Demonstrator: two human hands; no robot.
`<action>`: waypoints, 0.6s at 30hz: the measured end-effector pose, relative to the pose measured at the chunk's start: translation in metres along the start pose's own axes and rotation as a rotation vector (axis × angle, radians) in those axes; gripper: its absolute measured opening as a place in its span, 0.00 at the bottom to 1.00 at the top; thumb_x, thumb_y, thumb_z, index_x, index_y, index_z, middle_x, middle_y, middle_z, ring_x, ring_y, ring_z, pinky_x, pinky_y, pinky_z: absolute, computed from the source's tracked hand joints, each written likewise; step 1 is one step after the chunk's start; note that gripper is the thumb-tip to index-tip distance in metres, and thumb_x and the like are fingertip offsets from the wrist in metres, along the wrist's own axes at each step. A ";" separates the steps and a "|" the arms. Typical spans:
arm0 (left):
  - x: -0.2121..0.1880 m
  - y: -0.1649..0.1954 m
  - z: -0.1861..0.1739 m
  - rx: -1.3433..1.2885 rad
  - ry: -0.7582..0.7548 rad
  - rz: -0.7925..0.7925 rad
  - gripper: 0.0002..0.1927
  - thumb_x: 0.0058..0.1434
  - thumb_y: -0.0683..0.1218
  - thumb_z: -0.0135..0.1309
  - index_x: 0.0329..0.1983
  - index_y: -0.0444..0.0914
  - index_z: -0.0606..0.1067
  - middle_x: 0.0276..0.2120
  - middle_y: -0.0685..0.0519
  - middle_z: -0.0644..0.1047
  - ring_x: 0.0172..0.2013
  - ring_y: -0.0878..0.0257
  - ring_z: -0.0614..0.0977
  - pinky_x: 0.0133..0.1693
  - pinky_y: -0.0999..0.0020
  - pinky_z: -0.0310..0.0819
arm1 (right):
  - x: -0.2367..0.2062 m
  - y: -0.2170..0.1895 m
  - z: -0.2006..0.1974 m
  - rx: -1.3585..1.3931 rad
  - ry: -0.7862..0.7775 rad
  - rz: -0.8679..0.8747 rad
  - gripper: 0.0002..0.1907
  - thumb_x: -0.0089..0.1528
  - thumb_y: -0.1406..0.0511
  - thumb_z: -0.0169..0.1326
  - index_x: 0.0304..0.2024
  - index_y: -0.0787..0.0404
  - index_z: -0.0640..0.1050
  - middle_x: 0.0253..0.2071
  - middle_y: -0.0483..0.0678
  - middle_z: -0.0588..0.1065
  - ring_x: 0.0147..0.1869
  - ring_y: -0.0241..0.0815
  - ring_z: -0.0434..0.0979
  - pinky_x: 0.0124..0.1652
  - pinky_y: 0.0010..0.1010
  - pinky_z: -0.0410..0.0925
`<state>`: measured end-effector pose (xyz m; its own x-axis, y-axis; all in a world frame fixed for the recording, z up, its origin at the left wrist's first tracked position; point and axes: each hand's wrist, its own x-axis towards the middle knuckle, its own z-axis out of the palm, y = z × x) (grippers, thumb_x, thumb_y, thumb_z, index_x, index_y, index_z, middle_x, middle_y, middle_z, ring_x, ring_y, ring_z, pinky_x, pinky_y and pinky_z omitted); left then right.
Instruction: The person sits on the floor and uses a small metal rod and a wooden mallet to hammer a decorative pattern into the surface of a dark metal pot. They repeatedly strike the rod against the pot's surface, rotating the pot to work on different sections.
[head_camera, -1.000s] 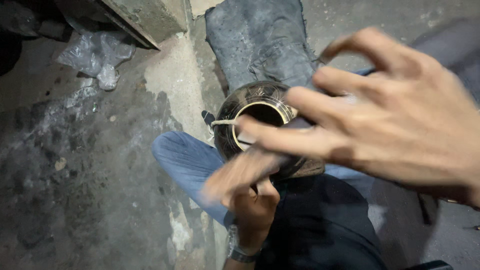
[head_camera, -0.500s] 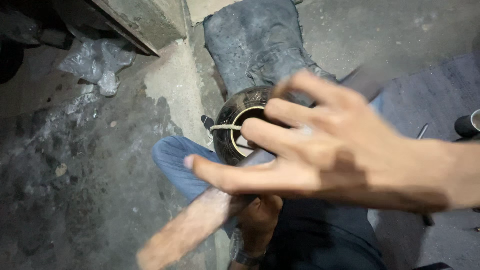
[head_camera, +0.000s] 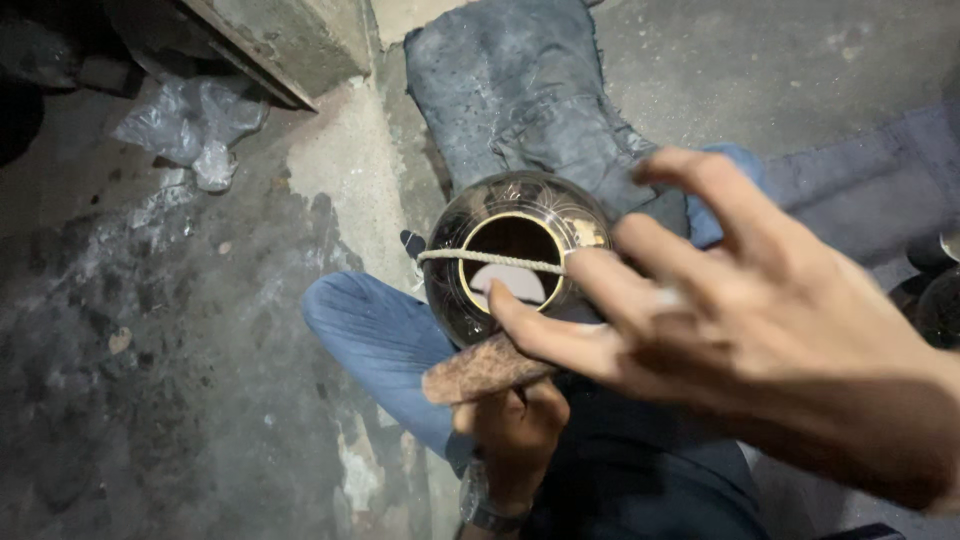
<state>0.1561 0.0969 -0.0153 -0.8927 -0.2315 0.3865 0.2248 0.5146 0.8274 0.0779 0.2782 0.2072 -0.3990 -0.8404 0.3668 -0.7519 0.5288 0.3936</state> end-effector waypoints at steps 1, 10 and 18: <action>0.000 0.001 0.001 -0.005 -0.001 -0.005 0.09 0.63 0.44 0.57 0.39 0.32 0.74 0.27 0.47 0.78 0.27 0.58 0.80 0.33 0.61 0.77 | -0.006 0.004 -0.001 0.030 -0.012 -0.002 0.34 0.61 0.60 0.53 0.71 0.36 0.65 0.35 0.39 0.76 0.37 0.39 0.78 0.46 0.36 0.70; 0.004 0.006 0.002 -0.050 0.026 0.026 0.09 0.65 0.43 0.57 0.42 0.32 0.72 0.30 0.46 0.78 0.30 0.57 0.81 0.36 0.60 0.78 | -0.023 0.012 -0.002 0.059 -0.565 -0.002 0.40 0.61 0.53 0.46 0.76 0.26 0.53 0.34 0.36 0.78 0.38 0.40 0.82 0.47 0.44 0.72; 0.004 0.015 0.003 -0.091 0.028 0.050 0.10 0.66 0.42 0.56 0.44 0.32 0.71 0.33 0.45 0.78 0.32 0.55 0.82 0.38 0.59 0.80 | -0.017 0.013 -0.001 -0.072 -0.348 -0.017 0.36 0.60 0.55 0.46 0.73 0.25 0.60 0.30 0.35 0.78 0.35 0.38 0.82 0.44 0.38 0.73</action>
<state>0.1550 0.1068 -0.0026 -0.8687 -0.2309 0.4381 0.3042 0.4494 0.8400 0.0750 0.2997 0.2068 -0.5509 -0.8328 0.0551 -0.7262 0.5108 0.4600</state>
